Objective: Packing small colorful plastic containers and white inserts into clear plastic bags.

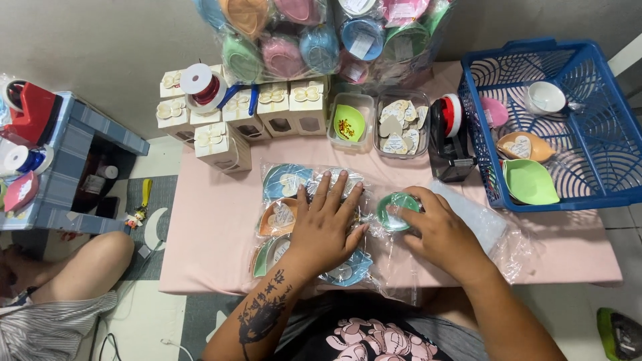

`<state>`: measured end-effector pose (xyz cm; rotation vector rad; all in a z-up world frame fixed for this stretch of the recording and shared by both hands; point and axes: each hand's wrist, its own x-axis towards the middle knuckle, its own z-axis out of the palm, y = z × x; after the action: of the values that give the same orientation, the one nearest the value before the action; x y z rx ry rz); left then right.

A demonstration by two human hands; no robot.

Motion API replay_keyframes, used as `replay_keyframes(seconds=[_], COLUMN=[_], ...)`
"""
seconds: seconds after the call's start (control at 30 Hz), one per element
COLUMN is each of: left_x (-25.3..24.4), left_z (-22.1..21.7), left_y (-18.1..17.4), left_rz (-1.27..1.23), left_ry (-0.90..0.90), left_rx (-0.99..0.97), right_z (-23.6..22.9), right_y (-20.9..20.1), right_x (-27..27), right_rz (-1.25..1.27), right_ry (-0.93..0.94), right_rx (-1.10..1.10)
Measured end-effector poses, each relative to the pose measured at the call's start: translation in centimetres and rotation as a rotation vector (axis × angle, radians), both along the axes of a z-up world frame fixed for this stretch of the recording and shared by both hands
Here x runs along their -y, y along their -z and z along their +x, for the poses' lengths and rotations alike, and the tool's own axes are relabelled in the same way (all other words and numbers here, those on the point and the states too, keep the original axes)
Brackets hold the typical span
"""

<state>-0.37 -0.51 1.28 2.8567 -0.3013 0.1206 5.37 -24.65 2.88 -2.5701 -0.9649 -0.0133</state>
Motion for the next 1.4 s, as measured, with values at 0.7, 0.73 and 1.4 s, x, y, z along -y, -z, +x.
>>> replay_keyframes(seconds=[0.7,0.73,1.4], left_x=[2.5,2.7,2.6], left_z=[1.2,2.4,18.5], left_y=[-8.0,-7.8,2.8], left_rz=[0.145,0.146,-0.125], left_ry=[0.133,0.137,0.223], left_rx=[-0.141,-0.141,-0.494], right_z=[3.4,3.5,0.4], right_y=[6.8,7.1,8.0], right_x=[-0.8,-0.6,-0.8], right_rz=[0.404,0.405,0.507], right_ry=[0.113,0.116,0.150], right_rx=[-0.186,-0.186,0.097])
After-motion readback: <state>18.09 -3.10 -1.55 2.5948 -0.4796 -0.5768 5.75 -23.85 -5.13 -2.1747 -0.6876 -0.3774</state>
